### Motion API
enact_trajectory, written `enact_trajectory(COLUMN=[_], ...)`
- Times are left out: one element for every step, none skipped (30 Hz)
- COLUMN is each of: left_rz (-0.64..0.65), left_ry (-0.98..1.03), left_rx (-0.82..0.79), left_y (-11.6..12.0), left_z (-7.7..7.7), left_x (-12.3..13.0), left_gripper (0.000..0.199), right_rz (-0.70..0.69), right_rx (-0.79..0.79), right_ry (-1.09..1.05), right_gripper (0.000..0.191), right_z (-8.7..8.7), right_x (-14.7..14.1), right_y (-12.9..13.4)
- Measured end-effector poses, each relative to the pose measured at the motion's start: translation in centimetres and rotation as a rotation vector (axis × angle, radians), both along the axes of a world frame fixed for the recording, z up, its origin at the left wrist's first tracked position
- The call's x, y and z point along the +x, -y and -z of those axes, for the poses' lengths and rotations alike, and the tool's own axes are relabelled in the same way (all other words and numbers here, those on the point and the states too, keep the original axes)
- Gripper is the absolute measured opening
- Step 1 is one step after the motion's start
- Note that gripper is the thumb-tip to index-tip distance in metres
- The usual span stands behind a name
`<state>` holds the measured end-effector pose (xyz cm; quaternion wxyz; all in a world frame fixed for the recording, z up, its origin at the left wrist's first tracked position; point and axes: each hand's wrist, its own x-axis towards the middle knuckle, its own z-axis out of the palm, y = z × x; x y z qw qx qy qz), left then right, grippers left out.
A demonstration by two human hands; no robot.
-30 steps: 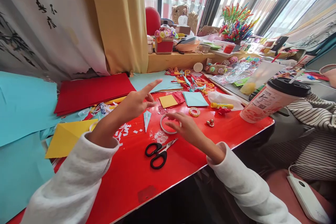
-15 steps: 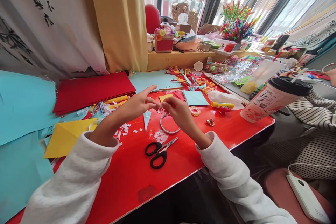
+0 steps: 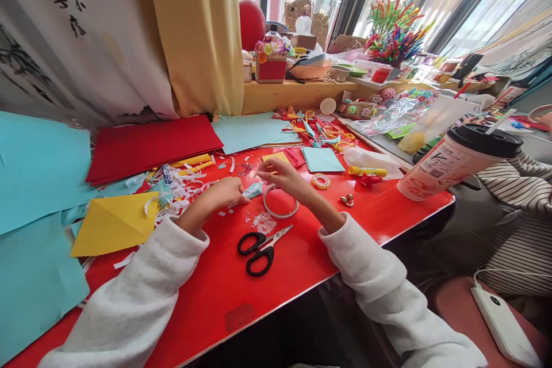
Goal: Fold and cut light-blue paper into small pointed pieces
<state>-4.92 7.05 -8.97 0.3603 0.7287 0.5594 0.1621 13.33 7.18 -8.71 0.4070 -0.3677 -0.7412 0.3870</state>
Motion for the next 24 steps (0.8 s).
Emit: enact_trajectory(left_rz=[0.003,0.008,0.012,0.012,0.018,0.029,0.04,0.052,0.062,0.066,0.065,0.063,0.064,0.064,0.059,0.047,0.029,0.008,-0.016,-0.039,-0.06,-0.076,-0.088,-0.097], left_ry=[-0.003,-0.025,-0.04,-0.013,0.041,0.111,0.186,0.256,0.311,0.346,0.366,0.38,0.391,0.4,0.41,0.426,0.445,0.465,0.488,0.513,0.538,0.562,0.585,0.604], left_rx=[-0.014,-0.027,-0.035,-0.036,-0.037,-0.037,-0.036,-0.041,-0.053,-0.069,-0.083,-0.093,-0.102,-0.103,-0.098,-0.091,-0.083,-0.08,-0.084,-0.092,-0.104,-0.114,-0.121,-0.127], left_y=[-0.2,-0.4,-0.5,-0.6,-0.7,-0.7,-0.7,-0.6,-0.5,-0.3,-0.2,0.0,0.2,0.3,0.4,0.5,0.6,0.7,0.8,0.8,0.9,0.9,0.9,0.9], left_z=[0.0,0.0,-0.1,-0.3,-0.5,-0.7,-0.9,-1.1,-1.3,-1.5,-1.6,-1.8,-1.9,-2.0,-2.1,-2.2,-2.2,-2.2,-2.1,-2.1,-2.0,-1.9,-1.9,-1.8], left_x=[-0.1,-0.2,-0.2,-0.2,-0.1,0.0,0.1,0.2,0.4,0.5,0.7,0.8,0.9,1.0,1.1,1.3,1.4,1.5,1.6,1.7,1.7,1.8,1.8,1.8], left_gripper=[0.02,0.019,0.018,0.019,0.02,0.022,0.024,0.026,0.027,0.028,0.028,0.028,0.028,0.028,0.027,0.026,0.025,0.024,0.024,0.023,0.022,0.021,0.02,0.019], right_rz=[0.001,0.01,0.03,0.05,0.066,0.076,0.078,0.07,0.055,0.036,0.02,0.008,0.006,0.016,0.032,0.046,0.057,0.064,0.068,0.07,0.068,0.064,0.058,0.05], right_rx=[-0.01,-0.02,-0.033,-0.047,-0.063,-0.08,-0.101,-0.131,-0.168,-0.207,-0.239,-0.263,-0.276,-0.276,-0.27,-0.265,-0.261,-0.258,-0.256,-0.256,-0.258,-0.259,-0.258,-0.256], right_ry=[0.006,0.001,-0.02,-0.054,-0.097,-0.146,-0.199,-0.25,-0.297,-0.338,-0.374,-0.401,-0.42,-0.431,-0.437,-0.437,-0.434,-0.43,-0.426,-0.426,-0.43,-0.435,-0.436,-0.43], right_gripper=[0.02,0.02,0.02,0.02,0.02,0.02,0.02,0.02,0.02,0.021,0.023,0.025,0.026,0.028,0.028,0.029,0.029,0.029,0.029,0.028,0.027,0.027,0.026,0.024], right_z=[0.2,0.3,0.4,0.3,0.2,0.1,0.0,0.0,-0.1,0.0,0.0,0.0,0.0,0.1,0.1,0.0,0.0,-0.1,-0.1,-0.2,-0.2,-0.3,-0.3,-0.4], right_x=[0.1,0.2,0.3,0.4,0.4,0.4,0.4,0.4,0.4,0.3,0.3,0.3,0.3,0.3,0.3,0.3,0.3,0.3,0.4,0.4,0.4,0.4,0.4,0.4], right_y=[0.0,0.0,0.1,0.2,0.3,0.5,0.6,0.7,0.7,0.7,0.7,0.6,0.6,0.6,0.5,0.5,0.5,0.5,0.6,0.6,0.7,0.8,0.8,0.9])
